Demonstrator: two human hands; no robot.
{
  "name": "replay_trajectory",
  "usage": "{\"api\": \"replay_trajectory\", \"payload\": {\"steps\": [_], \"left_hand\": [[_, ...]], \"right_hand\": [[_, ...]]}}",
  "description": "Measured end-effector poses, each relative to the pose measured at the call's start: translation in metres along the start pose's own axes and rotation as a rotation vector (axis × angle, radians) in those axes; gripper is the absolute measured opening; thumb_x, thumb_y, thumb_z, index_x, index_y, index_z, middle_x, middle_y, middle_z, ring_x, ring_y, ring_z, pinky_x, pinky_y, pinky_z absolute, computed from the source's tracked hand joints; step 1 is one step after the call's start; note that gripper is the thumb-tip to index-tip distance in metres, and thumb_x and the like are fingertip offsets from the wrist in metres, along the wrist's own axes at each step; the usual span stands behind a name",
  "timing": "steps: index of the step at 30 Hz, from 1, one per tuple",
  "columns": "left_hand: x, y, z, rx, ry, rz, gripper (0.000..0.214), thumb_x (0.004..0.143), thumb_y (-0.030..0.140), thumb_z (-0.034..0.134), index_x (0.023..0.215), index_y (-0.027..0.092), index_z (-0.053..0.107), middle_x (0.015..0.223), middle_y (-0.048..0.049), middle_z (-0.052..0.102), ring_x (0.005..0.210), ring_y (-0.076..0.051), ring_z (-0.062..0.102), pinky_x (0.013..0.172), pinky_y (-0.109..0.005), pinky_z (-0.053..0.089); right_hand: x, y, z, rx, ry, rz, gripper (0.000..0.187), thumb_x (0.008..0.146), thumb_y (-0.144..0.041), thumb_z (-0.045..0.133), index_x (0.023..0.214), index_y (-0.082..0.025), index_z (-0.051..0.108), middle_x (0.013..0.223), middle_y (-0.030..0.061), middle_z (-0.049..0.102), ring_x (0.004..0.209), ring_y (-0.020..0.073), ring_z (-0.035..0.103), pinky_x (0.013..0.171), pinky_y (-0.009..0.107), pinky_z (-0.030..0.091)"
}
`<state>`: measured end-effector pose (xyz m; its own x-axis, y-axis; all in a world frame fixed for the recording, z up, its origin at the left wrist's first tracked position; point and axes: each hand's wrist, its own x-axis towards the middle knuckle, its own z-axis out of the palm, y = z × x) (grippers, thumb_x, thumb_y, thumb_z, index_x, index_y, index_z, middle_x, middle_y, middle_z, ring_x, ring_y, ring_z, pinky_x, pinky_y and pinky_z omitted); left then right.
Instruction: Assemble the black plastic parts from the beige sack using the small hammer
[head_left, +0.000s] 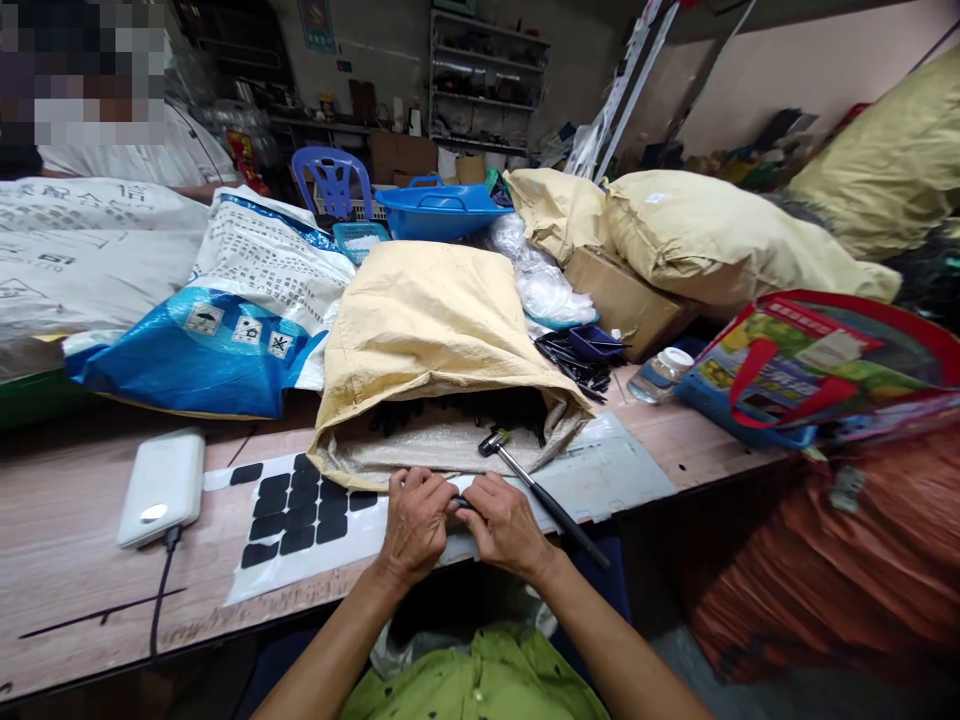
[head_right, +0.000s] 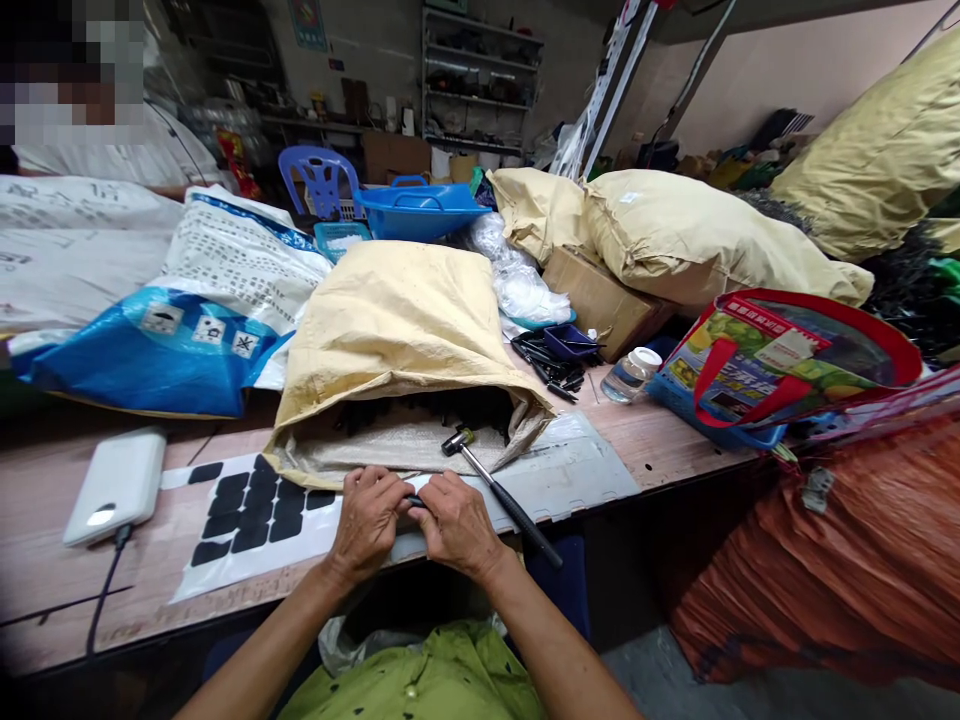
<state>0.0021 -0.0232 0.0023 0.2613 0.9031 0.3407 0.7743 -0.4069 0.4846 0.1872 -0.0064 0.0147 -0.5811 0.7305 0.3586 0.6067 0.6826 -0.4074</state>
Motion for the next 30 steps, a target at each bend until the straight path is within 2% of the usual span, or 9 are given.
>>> {"api": "replay_trajectory", "payload": {"steps": [3,7,20,25,30], "left_hand": [[0.0010,0.0002,0.0013,-0.003,-0.014,-0.002,0.014,0.092,0.018,0.056,0.095,0.025,0.068,0.090,-0.0037,0.070,0.099,-0.026,0.054,0.094,-0.046,0.029],[0.0013,-0.0001,0.0025,-0.015,-0.006,-0.002,0.017,0.091,0.015,0.056,0.099,0.025,0.067,0.092,-0.0034,0.071,0.098,-0.026,0.055,0.093,-0.045,0.030],[0.0019,0.0006,0.0031,-0.047,-0.046,0.020,0.021,0.099,0.021,0.046,0.107,0.025,0.065,0.098,-0.0048,0.070,0.099,-0.025,0.055,0.096,-0.045,0.031],[0.0024,0.0022,0.0007,-0.076,-0.062,0.021,0.024,0.103,0.024,0.041,0.103,0.023,0.064,0.094,-0.0039,0.067,0.096,-0.023,0.054,0.095,-0.044,0.031],[0.0031,0.0024,-0.0012,-0.090,-0.094,0.023,0.028,0.104,0.025,0.037,0.094,0.022,0.062,0.089,-0.0031,0.065,0.092,-0.022,0.053,0.093,-0.043,0.032]], "right_hand": [[-0.0035,0.0057,0.0007,0.118,-0.002,0.026,0.011,0.097,-0.028,0.059,0.104,-0.021,0.064,0.094,0.0063,0.067,0.088,0.0220,0.057,0.083,0.035,0.045],[-0.0054,0.0084,0.0022,0.184,0.006,0.072,0.016,0.092,-0.032,0.068,0.101,-0.021,0.063,0.092,0.0056,0.066,0.088,0.0223,0.058,0.082,0.035,0.045],[-0.0064,0.0116,0.0068,0.209,0.066,0.094,0.016,0.095,-0.034,0.064,0.103,-0.020,0.064,0.092,0.0063,0.065,0.091,0.0229,0.058,0.082,0.036,0.046],[-0.0057,0.0118,0.0054,0.223,0.091,0.112,0.016,0.094,-0.036,0.064,0.095,-0.020,0.062,0.086,0.0047,0.063,0.085,0.0218,0.056,0.076,0.034,0.043],[-0.0046,0.0087,0.0001,0.201,0.038,0.092,0.015,0.094,-0.036,0.064,0.095,-0.021,0.061,0.087,0.0044,0.064,0.084,0.0213,0.055,0.077,0.033,0.043]]}}
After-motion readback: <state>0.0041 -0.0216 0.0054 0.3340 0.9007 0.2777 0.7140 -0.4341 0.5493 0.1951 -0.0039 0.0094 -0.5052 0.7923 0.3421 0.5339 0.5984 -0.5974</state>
